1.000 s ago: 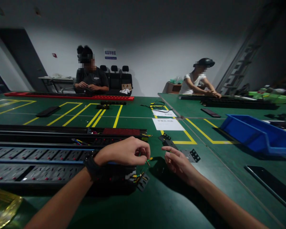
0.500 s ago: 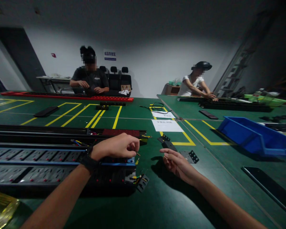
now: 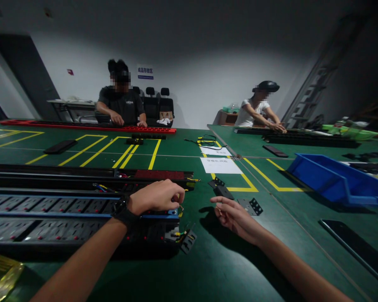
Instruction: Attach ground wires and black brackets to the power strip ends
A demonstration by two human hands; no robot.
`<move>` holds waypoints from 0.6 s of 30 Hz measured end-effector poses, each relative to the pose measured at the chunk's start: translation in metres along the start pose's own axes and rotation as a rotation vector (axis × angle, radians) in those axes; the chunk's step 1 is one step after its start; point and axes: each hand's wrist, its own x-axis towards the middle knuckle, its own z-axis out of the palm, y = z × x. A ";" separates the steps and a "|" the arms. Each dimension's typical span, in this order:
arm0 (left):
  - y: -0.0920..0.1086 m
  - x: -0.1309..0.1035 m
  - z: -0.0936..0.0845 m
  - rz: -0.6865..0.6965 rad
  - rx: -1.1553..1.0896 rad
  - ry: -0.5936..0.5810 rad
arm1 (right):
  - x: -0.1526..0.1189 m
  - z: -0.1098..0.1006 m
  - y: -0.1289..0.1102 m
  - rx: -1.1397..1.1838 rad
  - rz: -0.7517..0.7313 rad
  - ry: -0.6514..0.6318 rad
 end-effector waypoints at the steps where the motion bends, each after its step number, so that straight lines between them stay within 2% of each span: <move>1: 0.001 0.000 0.000 0.000 0.001 -0.001 | 0.000 0.000 0.000 0.000 0.001 -0.001; 18: 0.002 0.001 0.004 -0.001 0.029 -0.003 | -0.002 0.004 -0.003 -0.009 0.015 -0.016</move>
